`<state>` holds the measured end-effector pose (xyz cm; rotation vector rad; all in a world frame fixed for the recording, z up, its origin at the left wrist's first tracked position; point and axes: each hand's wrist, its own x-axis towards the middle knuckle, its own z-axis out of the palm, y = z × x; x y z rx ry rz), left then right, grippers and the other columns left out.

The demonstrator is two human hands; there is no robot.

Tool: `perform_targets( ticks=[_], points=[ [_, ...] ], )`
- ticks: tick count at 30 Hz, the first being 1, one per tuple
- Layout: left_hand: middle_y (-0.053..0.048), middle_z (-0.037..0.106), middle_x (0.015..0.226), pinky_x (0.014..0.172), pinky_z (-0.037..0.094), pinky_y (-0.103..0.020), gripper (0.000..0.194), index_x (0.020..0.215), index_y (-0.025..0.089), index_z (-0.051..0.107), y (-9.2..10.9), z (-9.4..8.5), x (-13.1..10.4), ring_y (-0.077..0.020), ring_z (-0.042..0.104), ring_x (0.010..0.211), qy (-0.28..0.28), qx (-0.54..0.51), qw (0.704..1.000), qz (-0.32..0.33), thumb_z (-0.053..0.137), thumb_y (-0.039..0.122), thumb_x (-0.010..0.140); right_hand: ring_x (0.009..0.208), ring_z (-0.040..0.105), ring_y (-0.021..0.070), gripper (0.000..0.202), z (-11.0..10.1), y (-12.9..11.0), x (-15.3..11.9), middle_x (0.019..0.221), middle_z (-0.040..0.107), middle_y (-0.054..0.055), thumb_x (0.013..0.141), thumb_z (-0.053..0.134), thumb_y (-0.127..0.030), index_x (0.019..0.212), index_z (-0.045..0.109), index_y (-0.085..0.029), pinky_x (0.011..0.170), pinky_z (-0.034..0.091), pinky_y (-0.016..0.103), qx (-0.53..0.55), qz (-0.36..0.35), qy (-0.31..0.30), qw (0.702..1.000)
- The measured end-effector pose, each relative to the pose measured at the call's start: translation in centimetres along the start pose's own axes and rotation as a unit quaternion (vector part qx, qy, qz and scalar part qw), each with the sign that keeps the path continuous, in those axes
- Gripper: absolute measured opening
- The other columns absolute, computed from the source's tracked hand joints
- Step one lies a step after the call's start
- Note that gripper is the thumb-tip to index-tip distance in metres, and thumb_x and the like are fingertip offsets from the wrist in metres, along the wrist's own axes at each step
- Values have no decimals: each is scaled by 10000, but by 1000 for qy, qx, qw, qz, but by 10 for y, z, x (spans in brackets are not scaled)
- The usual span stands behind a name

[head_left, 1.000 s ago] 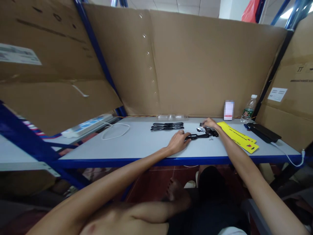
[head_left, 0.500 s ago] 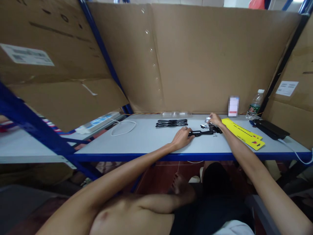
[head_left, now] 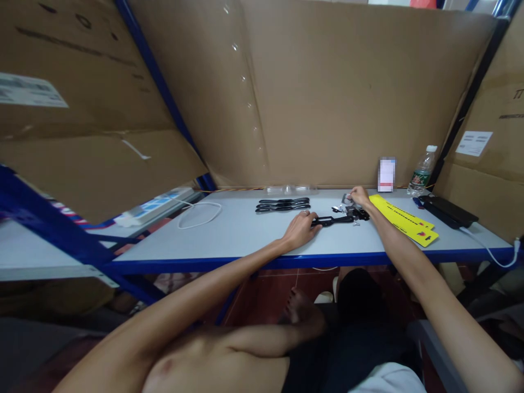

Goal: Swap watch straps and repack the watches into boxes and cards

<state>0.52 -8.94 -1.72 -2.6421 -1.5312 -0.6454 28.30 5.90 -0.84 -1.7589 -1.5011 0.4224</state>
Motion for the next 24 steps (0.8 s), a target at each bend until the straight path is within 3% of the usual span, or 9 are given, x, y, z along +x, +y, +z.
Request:
perform_targets(
  ticks=[7,13,16,20,24],
  points=[
    [-131,682,1145,937,501,-360,319,1202,164,664,12,-8,-2,-279,631,1110,-16,15,999,-24,599,372,970,821,710,193,73,-9,-8,-10,860,779,71,730,641,-139,717,708,-166,734,524,255,42,-20,15,999],
    [-136,675,1145,937,507,-360,353,1237,154,640,14,-11,2,-280,630,1123,-16,23,1000,-14,591,384,974,765,708,205,59,-11,2,12,820,769,91,733,651,-155,715,707,-166,706,551,288,81,4,81,993],
    [-143,675,1129,921,513,-368,351,1230,146,640,14,-11,2,-290,632,1116,-14,13,1000,-15,597,379,971,681,695,182,71,-13,-2,9,780,755,80,760,646,-136,702,670,-171,665,557,277,76,0,95,993],
    [-144,678,1139,917,515,-363,338,1211,150,646,15,-12,1,-287,634,1119,-14,-1,1000,-17,610,380,965,445,593,138,79,-15,-20,-10,604,673,29,873,633,-198,800,607,-179,448,477,226,151,20,33,988],
    [-136,684,1152,923,511,-354,321,1181,155,653,13,-10,2,-277,632,1127,-14,-2,1000,-26,615,387,961,480,627,130,92,-16,-45,-33,694,712,62,875,689,-185,851,603,-166,404,452,190,259,10,-84,962]
  ],
)
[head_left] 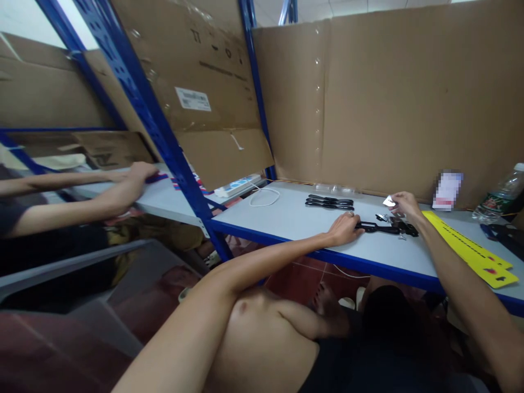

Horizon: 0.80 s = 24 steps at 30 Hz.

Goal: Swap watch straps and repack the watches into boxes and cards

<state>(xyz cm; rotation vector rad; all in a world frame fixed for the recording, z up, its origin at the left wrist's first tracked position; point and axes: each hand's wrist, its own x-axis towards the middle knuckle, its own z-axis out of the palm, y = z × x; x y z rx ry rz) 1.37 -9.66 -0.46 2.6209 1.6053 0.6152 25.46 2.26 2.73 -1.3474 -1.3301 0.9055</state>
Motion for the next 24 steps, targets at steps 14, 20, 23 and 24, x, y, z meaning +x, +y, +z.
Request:
perform_targets(
  ticks=[14,20,23,24],
  points=[
    [-141,688,1140,917,513,-369,346,1169,157,653,-6,7,4,-287,634,1112,7,1,1000,-2,615,427,955,645,620,116,181,15,-17,-28,815,727,37,750,825,-314,795,718,-176,556,489,206,-48,-31,-153,987],
    [-140,687,1155,915,509,-358,359,1177,157,655,-5,5,3,-283,629,1121,8,12,1000,-1,613,436,955,572,590,110,155,14,-15,-30,709,692,34,749,799,-251,729,672,-165,536,466,209,-7,-9,-197,980],
    [-135,686,1138,900,508,-354,349,1168,160,653,-6,6,3,-281,632,1105,9,15,1000,1,614,434,955,590,649,137,194,17,-17,-35,695,685,39,756,790,-184,710,603,-176,563,513,228,18,8,-198,980],
    [-134,684,1136,897,508,-353,345,1164,162,652,-6,6,3,-280,631,1103,11,16,1000,2,615,434,956,597,665,147,202,18,-18,-37,703,689,45,763,784,-171,717,588,-179,570,526,236,20,14,-198,980]
  ],
)
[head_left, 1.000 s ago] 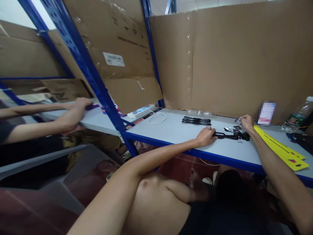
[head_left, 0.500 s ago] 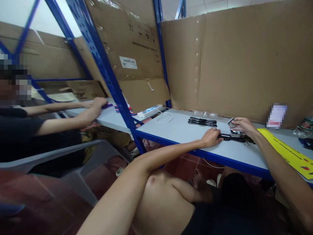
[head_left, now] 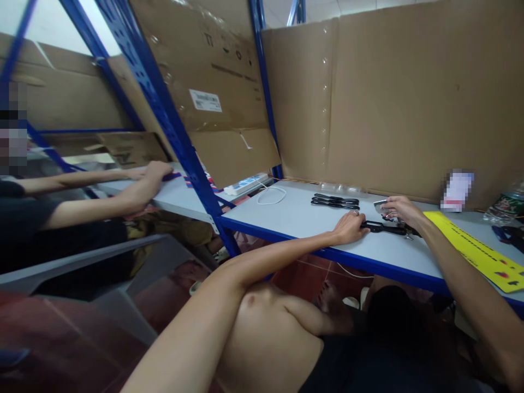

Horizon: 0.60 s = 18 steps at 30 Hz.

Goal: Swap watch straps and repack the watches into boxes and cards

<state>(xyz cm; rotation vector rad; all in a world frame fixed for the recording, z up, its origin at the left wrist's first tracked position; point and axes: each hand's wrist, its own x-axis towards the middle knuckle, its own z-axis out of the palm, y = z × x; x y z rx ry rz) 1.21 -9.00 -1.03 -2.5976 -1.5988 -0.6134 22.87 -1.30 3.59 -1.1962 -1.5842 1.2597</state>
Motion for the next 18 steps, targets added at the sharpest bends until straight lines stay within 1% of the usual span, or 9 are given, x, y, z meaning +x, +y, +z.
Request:
perform_targets(
  ticks=[5,8,11,14,18],
  points=[
    [-126,680,1130,904,502,-354,326,1157,170,647,-1,1,0,-280,621,1113,2,1,1000,2,617,426,957,619,688,163,215,4,-5,-5,742,698,51,786,773,-149,749,564,-187,579,558,259,-16,18,-13,1000],
    [-130,681,1123,902,501,-359,309,1146,174,650,-1,1,0,-285,620,1110,3,-10,1000,3,627,415,953,587,644,134,195,4,-6,-6,706,679,32,777,772,-149,731,585,-179,546,521,229,-42,11,-8,999],
    [-135,680,1109,888,501,-365,292,1131,169,658,-2,1,-2,-290,625,1091,13,-17,1000,9,633,396,948,583,602,116,187,3,-7,-9,700,687,35,745,789,-160,723,604,-173,512,469,200,-54,2,-23,998],
    [-134,675,1100,883,498,-363,285,1131,161,662,-2,1,-3,-289,625,1083,21,-7,1000,10,642,374,943,619,603,120,215,3,-5,-10,707,698,41,701,813,-171,726,599,-173,524,466,192,-47,-3,-40,998],
    [-133,665,1115,892,492,-360,295,1154,154,652,-2,1,-5,-285,617,1093,23,13,1000,15,638,364,948,620,593,120,225,5,-1,-8,681,686,26,666,802,-144,724,588,-179,534,462,196,-40,-6,-33,999]
  ],
)
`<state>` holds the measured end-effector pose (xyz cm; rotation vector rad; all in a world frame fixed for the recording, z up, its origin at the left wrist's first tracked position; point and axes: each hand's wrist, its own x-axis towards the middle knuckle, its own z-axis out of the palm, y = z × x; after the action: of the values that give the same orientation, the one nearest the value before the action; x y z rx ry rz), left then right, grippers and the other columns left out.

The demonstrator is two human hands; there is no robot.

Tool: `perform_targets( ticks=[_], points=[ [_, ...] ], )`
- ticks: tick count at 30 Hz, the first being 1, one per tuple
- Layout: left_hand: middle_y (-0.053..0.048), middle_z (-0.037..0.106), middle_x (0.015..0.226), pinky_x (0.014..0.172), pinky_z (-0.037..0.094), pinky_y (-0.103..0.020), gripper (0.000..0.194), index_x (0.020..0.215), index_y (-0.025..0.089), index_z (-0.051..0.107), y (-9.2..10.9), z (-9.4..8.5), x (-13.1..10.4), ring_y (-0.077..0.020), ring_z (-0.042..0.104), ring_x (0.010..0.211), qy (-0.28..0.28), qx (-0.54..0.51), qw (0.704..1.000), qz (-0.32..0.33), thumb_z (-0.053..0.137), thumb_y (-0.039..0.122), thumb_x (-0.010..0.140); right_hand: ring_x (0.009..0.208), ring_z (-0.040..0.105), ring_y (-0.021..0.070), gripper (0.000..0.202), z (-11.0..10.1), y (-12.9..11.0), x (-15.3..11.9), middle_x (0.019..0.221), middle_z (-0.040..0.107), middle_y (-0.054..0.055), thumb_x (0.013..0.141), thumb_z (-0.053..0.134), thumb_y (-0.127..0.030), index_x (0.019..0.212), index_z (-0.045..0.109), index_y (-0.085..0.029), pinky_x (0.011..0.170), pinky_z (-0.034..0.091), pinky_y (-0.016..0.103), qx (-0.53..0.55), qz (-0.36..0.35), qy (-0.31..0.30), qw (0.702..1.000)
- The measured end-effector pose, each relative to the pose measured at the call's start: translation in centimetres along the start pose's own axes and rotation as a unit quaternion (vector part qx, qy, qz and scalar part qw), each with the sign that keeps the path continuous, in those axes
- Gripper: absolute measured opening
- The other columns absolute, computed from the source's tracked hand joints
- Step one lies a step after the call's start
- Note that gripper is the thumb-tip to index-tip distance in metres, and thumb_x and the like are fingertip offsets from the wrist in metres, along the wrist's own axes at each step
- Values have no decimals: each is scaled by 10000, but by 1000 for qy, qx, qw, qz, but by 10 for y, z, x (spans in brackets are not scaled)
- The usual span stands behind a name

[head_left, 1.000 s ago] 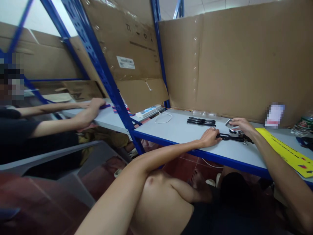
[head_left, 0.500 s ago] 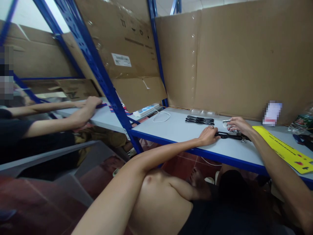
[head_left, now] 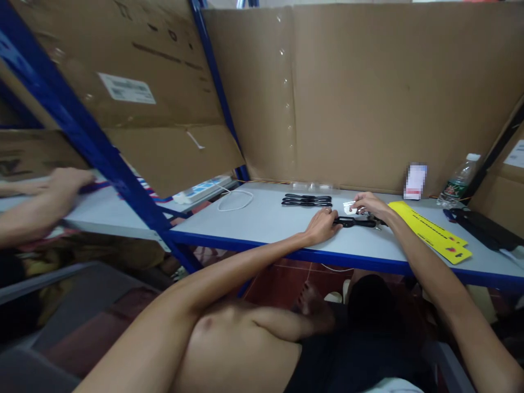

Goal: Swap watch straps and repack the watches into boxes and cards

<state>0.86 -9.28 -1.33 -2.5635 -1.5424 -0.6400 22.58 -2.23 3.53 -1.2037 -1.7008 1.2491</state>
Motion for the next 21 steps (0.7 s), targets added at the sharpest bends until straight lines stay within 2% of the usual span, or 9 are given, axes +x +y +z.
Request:
perform_targets(
  ticks=[3,8,10,16,21],
  points=[
    [-134,664,1118,886,492,-360,292,1148,153,651,0,0,0,-287,614,1096,0,6,1000,3,639,366,950,629,599,131,234,2,4,3,669,683,22,645,799,-113,735,594,-182,551,464,211,2,3,0,1000],
    [-130,670,1112,881,490,-349,268,1127,160,656,1,-1,-1,-281,620,1093,-4,1,1000,0,640,361,950,709,641,146,247,7,7,3,766,721,32,652,788,-101,877,712,-170,596,466,222,-2,1,-27,1000],
    [-129,671,1111,883,490,-346,260,1117,159,658,1,-1,-1,-279,623,1092,-5,-1,1000,-1,639,357,950,698,629,140,225,9,7,2,764,718,33,658,772,-103,870,726,-162,593,455,221,-6,3,-39,999],
    [-126,677,1107,895,493,-345,284,1129,161,654,3,-1,0,-278,628,1086,-11,2,1000,-4,634,382,952,616,581,122,221,8,9,2,671,654,-5,641,783,-170,831,670,-169,601,461,228,-21,11,-73,997],
    [-118,680,1102,901,497,-346,299,1140,168,651,3,-1,2,-277,628,1093,-16,-1,1000,-10,632,400,952,652,607,142,250,4,14,6,700,664,3,639,757,-198,870,662,-182,621,477,238,-38,13,-88,995]
  ],
)
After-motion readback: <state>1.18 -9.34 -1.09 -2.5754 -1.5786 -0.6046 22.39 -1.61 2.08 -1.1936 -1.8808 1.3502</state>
